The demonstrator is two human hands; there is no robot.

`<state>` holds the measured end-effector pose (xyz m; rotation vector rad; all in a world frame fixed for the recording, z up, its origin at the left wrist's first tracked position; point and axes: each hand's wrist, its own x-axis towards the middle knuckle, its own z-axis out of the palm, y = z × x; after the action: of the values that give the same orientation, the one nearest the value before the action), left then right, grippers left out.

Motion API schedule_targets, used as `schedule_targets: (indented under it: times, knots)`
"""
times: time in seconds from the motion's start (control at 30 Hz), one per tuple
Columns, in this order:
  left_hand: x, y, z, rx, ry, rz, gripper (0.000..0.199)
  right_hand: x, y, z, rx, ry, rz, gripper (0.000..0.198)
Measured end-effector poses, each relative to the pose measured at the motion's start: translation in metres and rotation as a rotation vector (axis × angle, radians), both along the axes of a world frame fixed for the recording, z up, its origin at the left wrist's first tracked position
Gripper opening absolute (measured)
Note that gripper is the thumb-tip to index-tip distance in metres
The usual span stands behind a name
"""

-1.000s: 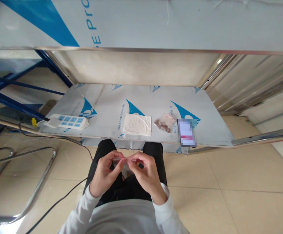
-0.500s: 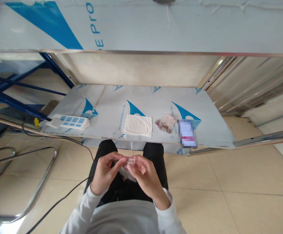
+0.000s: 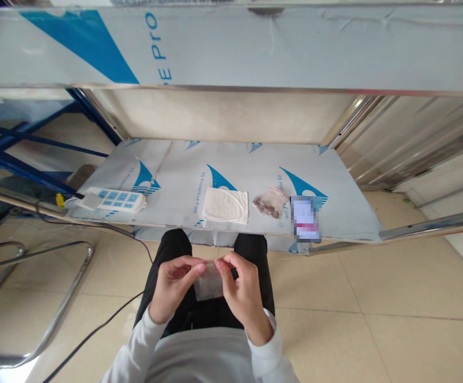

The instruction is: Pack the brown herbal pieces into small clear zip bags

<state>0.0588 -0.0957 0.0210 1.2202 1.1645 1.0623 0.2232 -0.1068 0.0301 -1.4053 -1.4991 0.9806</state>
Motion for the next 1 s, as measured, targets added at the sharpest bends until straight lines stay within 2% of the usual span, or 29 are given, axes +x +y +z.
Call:
schedule_targets:
  times: [0.1, 0.17, 0.3, 0.57, 0.8, 0.9, 1.0]
  knots:
    - [-0.004, -0.002, -0.006, -0.002, 0.047, 0.063, 0.021, 0.001, -0.001, -0.004, -0.035, 0.056, 0.023, 0.027]
    - [-0.007, -0.003, -0.006, 0.036, 0.111, 0.062, 0.021, 0.001, -0.003, -0.009, -0.107, 0.165, 0.041, 0.021]
    - [-0.009, -0.001, -0.002, 0.075, 0.161, 0.042, 0.020, 0.001, -0.005, -0.015, -0.214, 0.283, 0.044, 0.026]
    - [0.000, 0.004, -0.003, -0.034, -0.007, 0.101, 0.023, 0.005, -0.002, -0.003, -0.126, 0.233, 0.066, 0.029]
    - [-0.008, 0.004, -0.012, -0.015, 0.012, 0.065, 0.025, 0.016, -0.009, -0.010, -0.218, 0.256, 0.092, 0.031]
    - [-0.005, 0.005, -0.015, 0.008, -0.018, 0.048, 0.025, 0.016, -0.010, -0.011, -0.158, 0.160, 0.052, 0.031]
    - [0.002, 0.006, -0.017, 0.003, -0.155, 0.014, 0.026, 0.014, -0.007, -0.009, -0.085, 0.117, -0.012, 0.028]
